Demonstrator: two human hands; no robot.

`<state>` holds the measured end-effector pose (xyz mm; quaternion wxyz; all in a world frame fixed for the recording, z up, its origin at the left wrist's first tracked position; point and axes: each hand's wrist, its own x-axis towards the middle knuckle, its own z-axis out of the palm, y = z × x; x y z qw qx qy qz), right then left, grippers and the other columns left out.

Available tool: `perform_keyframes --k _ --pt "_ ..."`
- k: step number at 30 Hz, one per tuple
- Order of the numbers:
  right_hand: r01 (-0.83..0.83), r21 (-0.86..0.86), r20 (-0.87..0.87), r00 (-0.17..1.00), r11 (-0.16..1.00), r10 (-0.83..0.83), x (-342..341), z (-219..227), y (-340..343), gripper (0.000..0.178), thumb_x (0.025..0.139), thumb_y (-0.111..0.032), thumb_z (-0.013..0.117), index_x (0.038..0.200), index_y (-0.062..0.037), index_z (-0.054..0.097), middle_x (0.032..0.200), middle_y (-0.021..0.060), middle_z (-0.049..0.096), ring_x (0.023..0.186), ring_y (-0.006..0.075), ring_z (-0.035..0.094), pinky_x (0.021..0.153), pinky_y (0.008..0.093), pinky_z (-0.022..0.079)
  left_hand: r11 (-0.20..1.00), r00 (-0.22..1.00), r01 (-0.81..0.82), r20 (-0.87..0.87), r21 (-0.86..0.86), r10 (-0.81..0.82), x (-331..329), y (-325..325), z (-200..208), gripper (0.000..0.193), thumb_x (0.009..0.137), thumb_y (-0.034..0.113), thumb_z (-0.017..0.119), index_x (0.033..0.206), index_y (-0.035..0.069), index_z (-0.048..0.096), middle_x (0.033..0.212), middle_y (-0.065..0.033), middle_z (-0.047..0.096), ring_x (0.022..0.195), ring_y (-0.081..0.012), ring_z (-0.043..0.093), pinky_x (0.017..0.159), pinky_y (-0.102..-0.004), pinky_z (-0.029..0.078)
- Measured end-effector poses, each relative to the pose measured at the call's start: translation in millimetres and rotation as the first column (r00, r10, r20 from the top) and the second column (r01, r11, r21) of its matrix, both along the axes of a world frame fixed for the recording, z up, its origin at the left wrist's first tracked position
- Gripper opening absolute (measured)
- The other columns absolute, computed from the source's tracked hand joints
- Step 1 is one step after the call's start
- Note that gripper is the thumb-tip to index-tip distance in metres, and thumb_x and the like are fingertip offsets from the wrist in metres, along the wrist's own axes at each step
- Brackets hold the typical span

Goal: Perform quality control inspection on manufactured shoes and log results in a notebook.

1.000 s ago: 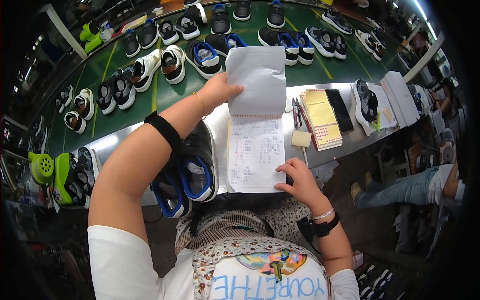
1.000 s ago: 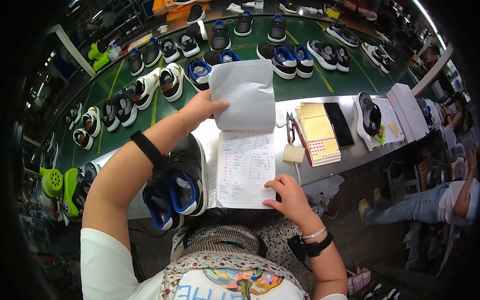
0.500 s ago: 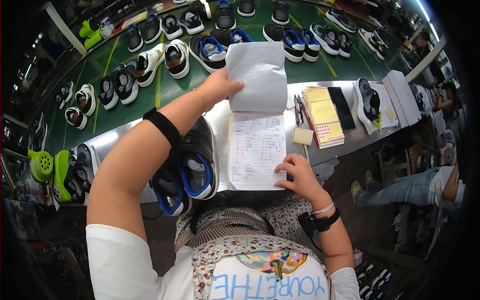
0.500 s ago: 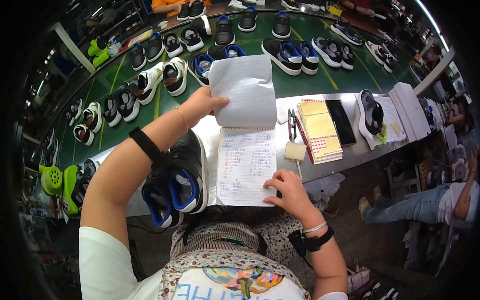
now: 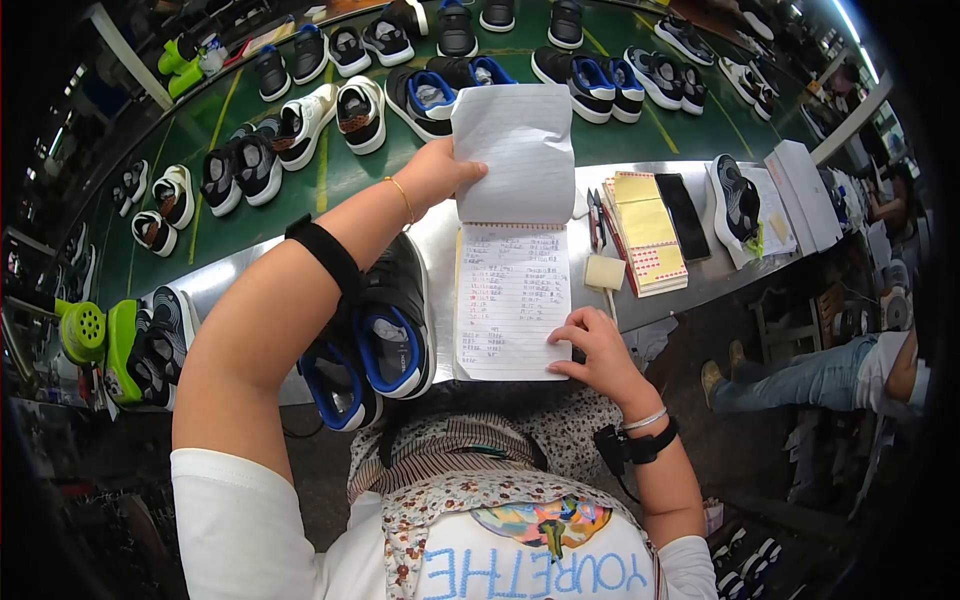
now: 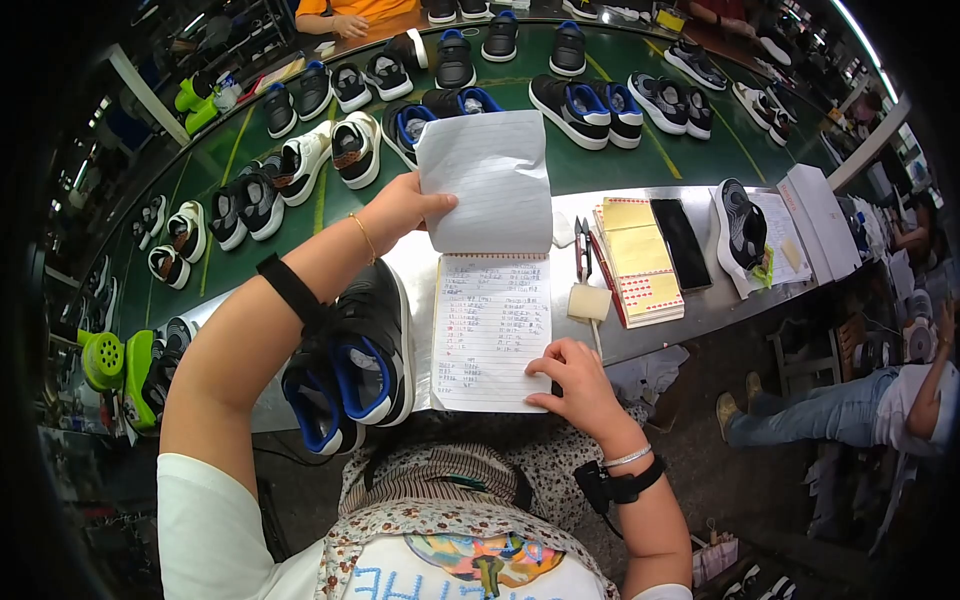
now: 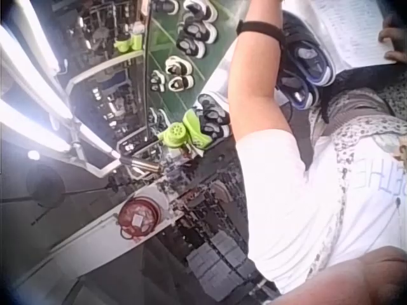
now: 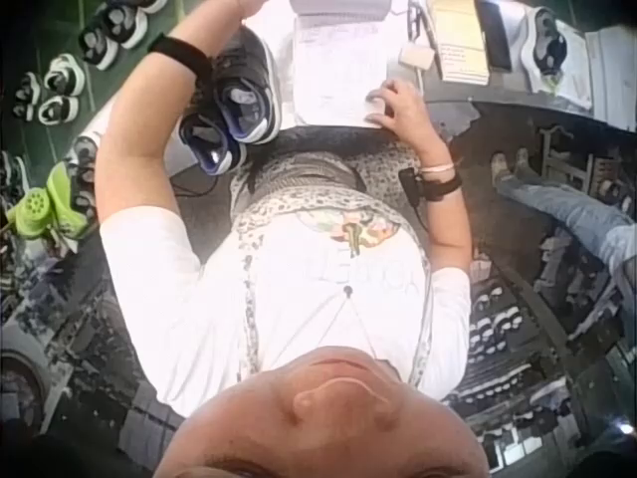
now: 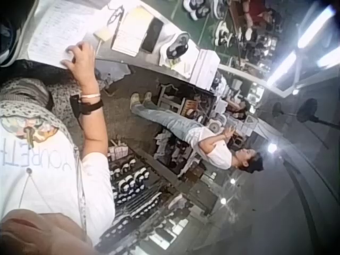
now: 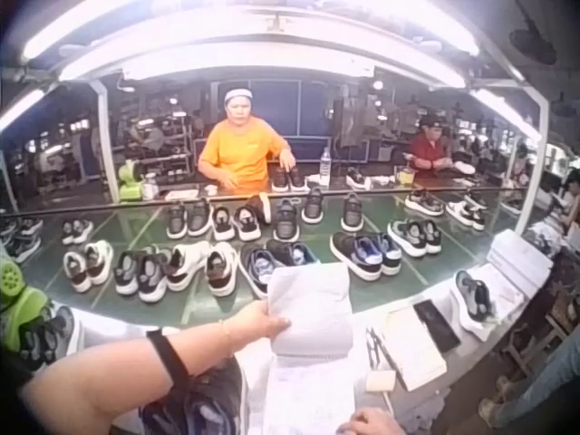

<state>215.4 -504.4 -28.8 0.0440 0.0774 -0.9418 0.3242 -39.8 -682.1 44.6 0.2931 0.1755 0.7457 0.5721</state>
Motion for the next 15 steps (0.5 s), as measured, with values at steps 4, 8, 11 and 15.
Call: perform_keyframes --k 4,8,11,15 --pt "-0.002 0.003 -0.003 1.0 1.0 0.002 0.0 0.8 -0.9 0.033 0.061 -0.021 0.077 0.089 -0.0134 0.062 0.088 0.0026 0.049 0.085 0.0216 0.048 0.078 0.0334 0.036 1.0 1.0 0.005 0.008 -0.016 -0.005 -0.2 -1.4 1.8 0.036 0.084 0.012 0.059 0.115 -0.004 0.049 0.108 -0.0142 0.058 0.097 -0.0226 0.059 0.087 -0.0364 0.046" --pt "-0.003 0.003 -0.007 1.0 1.0 0.003 0.2 1.0 -2.9 0.033 0.061 -0.021 0.077 0.089 -0.0134 0.062 0.087 0.0023 0.049 0.085 0.0214 0.048 0.077 0.0333 0.036 1.0 1.0 -0.002 0.012 -0.013 0.002 1.0 -3.2 2.7 0.036 0.085 0.012 0.058 0.115 -0.005 0.049 0.108 -0.0144 0.058 0.097 -0.0226 0.059 0.087 -0.0364 0.046" --pt "-0.004 0.002 -0.005 1.0 1.0 0.004 0.4 1.0 -4.4 0.032 0.061 -0.022 0.077 0.089 -0.0134 0.063 0.087 0.0023 0.049 0.084 0.0213 0.048 0.077 0.0333 0.036 1.0 1.0 0.002 0.01 -0.019 -0.002 -0.1 -5.0 1.6 0.036 0.085 0.012 0.058 0.116 -0.005 0.048 0.108 -0.0144 0.058 0.097 -0.0227 0.059 0.086 -0.0365 0.046" --pt "-0.005 -0.001 -0.01 1.0 1.0 0.005 0.8 1.9 -6.5 0.032 0.061 -0.022 0.076 0.089 -0.0134 0.063 0.087 0.0023 0.049 0.084 0.0211 0.048 0.076 0.0332 0.036 1.0 1.0 0.001 0.003 -0.014 -0.001 -0.2 -6.8 0.9 0.037 0.085 0.012 0.058 0.116 -0.004 0.048 0.108 -0.0142 0.058 0.097 -0.0229 0.059 0.086 -0.0365 0.046"
